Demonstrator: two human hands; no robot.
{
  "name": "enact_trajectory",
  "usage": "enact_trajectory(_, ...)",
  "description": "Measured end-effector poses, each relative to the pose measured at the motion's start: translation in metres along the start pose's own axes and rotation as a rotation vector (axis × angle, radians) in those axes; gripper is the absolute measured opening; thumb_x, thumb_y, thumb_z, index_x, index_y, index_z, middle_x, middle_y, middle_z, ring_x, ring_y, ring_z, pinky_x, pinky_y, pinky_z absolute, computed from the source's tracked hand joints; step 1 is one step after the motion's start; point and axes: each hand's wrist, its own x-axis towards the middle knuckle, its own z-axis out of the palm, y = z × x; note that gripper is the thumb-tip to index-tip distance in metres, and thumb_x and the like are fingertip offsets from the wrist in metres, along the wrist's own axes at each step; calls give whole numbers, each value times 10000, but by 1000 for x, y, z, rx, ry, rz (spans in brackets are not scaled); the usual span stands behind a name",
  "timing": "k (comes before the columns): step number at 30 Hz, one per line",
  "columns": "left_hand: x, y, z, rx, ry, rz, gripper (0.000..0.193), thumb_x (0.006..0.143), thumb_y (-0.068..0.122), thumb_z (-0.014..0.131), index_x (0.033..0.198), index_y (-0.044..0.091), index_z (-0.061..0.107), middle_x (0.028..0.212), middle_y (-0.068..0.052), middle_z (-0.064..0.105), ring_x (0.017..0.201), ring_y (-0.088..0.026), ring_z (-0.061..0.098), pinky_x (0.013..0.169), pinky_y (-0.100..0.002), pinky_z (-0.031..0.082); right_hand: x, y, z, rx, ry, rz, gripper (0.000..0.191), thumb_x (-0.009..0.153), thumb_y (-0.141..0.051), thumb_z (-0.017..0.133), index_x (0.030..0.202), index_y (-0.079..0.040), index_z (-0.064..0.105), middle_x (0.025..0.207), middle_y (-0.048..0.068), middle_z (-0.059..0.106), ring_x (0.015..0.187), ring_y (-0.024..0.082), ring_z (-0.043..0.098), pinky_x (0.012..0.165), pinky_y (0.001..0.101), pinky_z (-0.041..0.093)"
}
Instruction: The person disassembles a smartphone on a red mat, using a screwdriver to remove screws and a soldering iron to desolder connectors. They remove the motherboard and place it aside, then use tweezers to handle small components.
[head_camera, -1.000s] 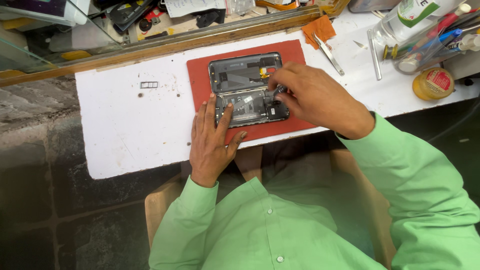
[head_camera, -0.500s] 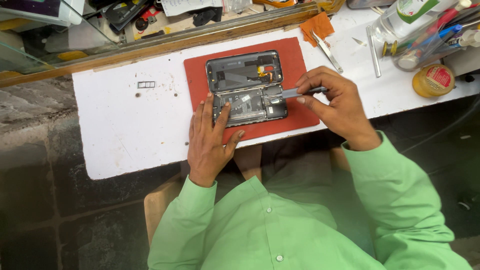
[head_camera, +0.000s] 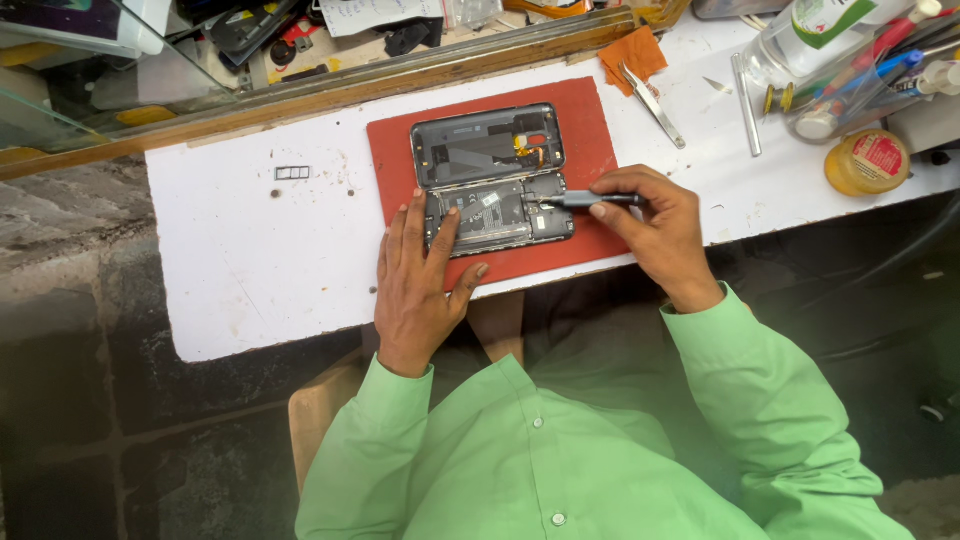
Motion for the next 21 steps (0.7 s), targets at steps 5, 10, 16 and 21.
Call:
enact_trajectory(5, -1, -1, 0, 3, -17, 0, 682, 924, 520, 720, 1458, 119, 582, 1602, -210, 385, 1428, -458, 423, 1168, -562, 373, 0, 0, 0, -13, 0, 28, 188, 913, 13, 764, 1098, 5, 732, 1103, 55, 709, 1033, 120, 649, 929, 252, 522)
enact_trajectory(10, -1, -1, 0, 2, -11, -2, 670, 928, 520, 716, 1451, 121, 586, 1604, -207, 386, 1429, -456, 426, 1169, -557, 377, 2, 0, -5, -93, -44, 49, 184, 932, -40, 768, 1109, 3, 740, 1059, 47, 716, 978, 108, 639, 876, 244, 508)
enact_trajectory(16, 0, 0, -1, 11, -17, -4, 674, 924, 522, 713, 1447, 115, 590, 1600, -207, 391, 1419, -456, 431, 1157, -551, 384, 7, -4, -8, -89, -55, 87, 190, 966, -78, 737, 1142, -8, 748, 1045, 30, 726, 935, 87, 616, 829, 229, 480)
enact_trajectory(21, -1, 0, -1, 16, -28, -8, 673, 930, 527, 707, 1449, 116, 590, 1601, -206, 389, 1420, -453, 429, 1158, -552, 389, 9, -2, -10, -190, -103, 37, 172, 991, -85, 716, 1138, -3, 749, 998, 35, 714, 884, 87, 609, 785, 231, 476)
